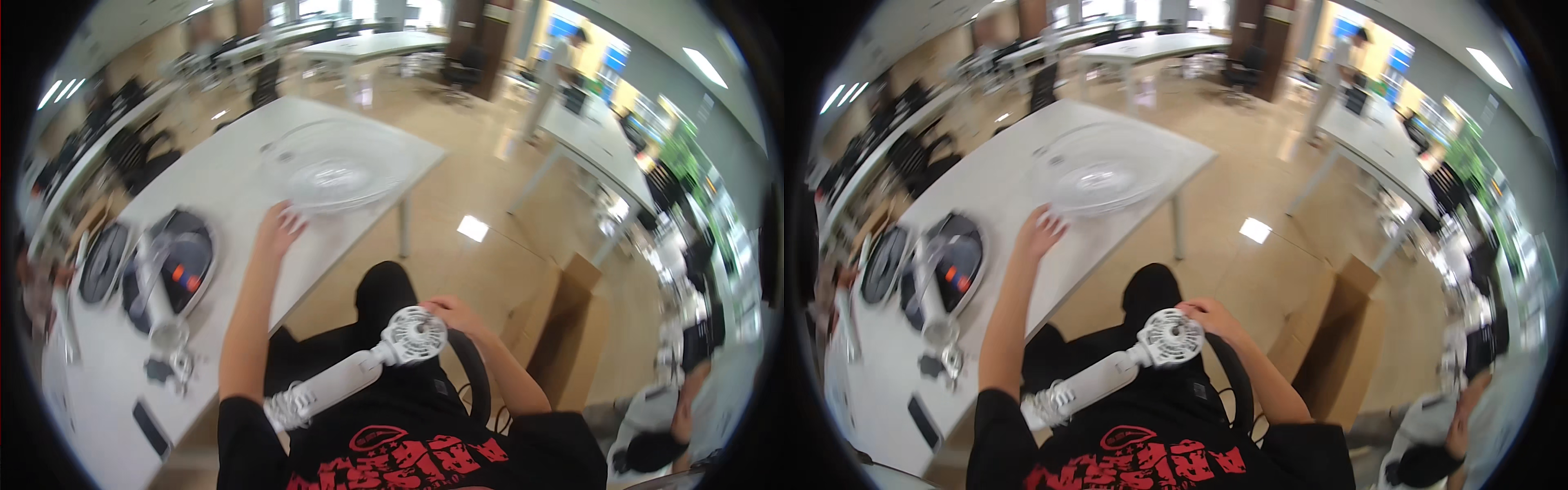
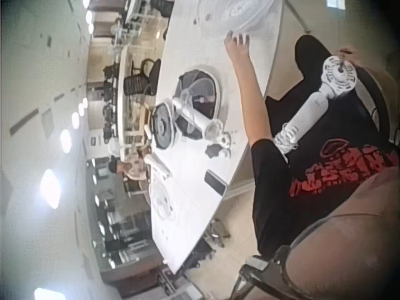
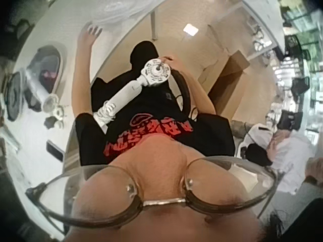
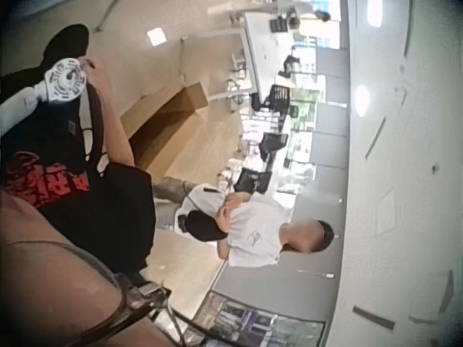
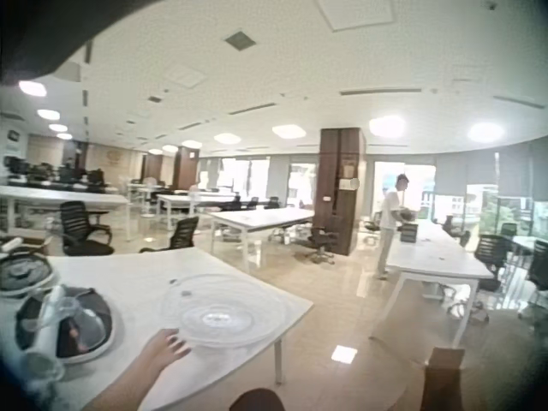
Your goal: Use a screwdriver to assemble or repair the motor housing of a desk fan.
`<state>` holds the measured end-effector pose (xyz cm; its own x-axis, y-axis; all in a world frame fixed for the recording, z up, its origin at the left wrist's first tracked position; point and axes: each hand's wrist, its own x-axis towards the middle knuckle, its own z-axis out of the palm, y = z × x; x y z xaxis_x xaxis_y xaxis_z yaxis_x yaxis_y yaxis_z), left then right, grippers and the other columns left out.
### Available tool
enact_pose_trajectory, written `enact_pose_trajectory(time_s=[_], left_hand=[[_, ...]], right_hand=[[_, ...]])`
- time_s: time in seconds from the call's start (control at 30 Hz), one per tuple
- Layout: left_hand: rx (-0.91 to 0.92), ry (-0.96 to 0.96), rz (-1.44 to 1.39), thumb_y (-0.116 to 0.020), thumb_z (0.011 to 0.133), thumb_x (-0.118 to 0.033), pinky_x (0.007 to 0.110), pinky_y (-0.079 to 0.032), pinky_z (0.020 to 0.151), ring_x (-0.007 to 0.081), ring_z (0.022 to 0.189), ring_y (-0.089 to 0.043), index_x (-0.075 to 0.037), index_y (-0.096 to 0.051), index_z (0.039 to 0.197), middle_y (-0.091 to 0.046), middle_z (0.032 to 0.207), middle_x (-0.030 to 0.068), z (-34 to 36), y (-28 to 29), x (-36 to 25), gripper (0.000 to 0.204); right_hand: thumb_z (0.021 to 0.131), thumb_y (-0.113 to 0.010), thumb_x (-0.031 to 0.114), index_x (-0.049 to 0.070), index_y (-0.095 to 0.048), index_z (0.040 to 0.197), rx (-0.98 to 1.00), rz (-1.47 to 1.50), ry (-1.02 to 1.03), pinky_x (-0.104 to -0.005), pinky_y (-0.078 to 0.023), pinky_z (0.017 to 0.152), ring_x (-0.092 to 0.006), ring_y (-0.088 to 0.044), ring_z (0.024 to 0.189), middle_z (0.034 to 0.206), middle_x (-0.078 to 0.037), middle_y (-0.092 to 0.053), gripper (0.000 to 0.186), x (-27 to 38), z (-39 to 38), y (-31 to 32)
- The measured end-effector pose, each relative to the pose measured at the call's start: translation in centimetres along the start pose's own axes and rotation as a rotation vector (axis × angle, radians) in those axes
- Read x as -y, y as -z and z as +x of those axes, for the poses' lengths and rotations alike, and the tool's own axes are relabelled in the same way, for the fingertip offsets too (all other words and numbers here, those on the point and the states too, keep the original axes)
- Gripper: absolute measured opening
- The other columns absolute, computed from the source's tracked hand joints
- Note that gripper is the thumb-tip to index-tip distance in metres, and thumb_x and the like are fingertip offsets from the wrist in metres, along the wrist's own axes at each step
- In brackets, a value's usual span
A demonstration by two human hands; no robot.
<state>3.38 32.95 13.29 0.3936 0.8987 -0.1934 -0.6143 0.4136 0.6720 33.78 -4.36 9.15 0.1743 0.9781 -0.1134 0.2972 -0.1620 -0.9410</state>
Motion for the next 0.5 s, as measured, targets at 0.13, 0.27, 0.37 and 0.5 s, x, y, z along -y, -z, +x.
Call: enact_pose_trajectory(time_s=[0.13, 0.27, 0.37, 0.5], left_hand=[[0.085, -0.154, -0.034, -0.073, 0.096, -0.028, 0.057, -0.053, 0.099, 0.0299, 0.116, -0.055, -0.015, -0.057, 0.128, -0.056, 0.124, 0.0068, -3.1, 0.1, 1.8, 0.039], [0.099, -0.315, 0.316, -0.057, 0.107, -0.038, 0.039, -0.054, 0.096, 0.0226, 0.109, -0.066, -0.007, -0.059, 0.13, -0.065, 0.116, 0.0076, -14.9, -4.1, 5.1, 0.038], [0.203, -0.545, 0.956, -0.054, 0.108, -0.034, 0.036, -0.054, 0.089, 0.0222, 0.099, -0.069, -0.005, -0.066, 0.116, -0.07, 0.106, 0.0089, -21.6, 1.3, 12.2, 0.032], [0.202, -0.342, 1.673, -0.055, 0.106, -0.033, 0.043, -0.057, 0.084, 0.0309, 0.096, -0.072, -0.007, -0.07, 0.111, -0.073, 0.109, 0.0128, -29.9, 4.6, 16.5, 0.031]], right_hand=[[0.108, -0.059, 0.027, 0.0, -0.074, 0.117, 0.055, 0.127, -0.109, -0.0311, -0.054, 0.082, -0.0122, -0.067, 0.088, 0.099, -0.005, -0.075, 0.032, -1.9, 0.5, 0.2], [0.11, -0.056, 0.036, -0.002, -0.07, 0.103, -0.342, 0.428, -0.054, -0.0278, -0.056, 0.074, -0.0129, -0.068, 0.083, 0.09, -0.007, -0.071, 0.041, -6.0, 0.2, -1.9], [0.109, -0.058, 0.037, -0.001, -0.068, 0.101, -0.314, 0.563, -0.113, -0.0293, -0.057, 0.071, -0.0134, -0.069, 0.078, 0.087, -0.008, -0.071, 0.04, -7.0, 1.4, -2.5], [0.108, -0.061, 0.03, 0.001, -0.068, 0.098, -0.18, 0.449, -0.032, -0.0286, -0.056, 0.068, -0.0119, -0.068, 0.075, 0.088, -0.007, -0.072, 0.032, -5.2, 2.5, -3.0]])
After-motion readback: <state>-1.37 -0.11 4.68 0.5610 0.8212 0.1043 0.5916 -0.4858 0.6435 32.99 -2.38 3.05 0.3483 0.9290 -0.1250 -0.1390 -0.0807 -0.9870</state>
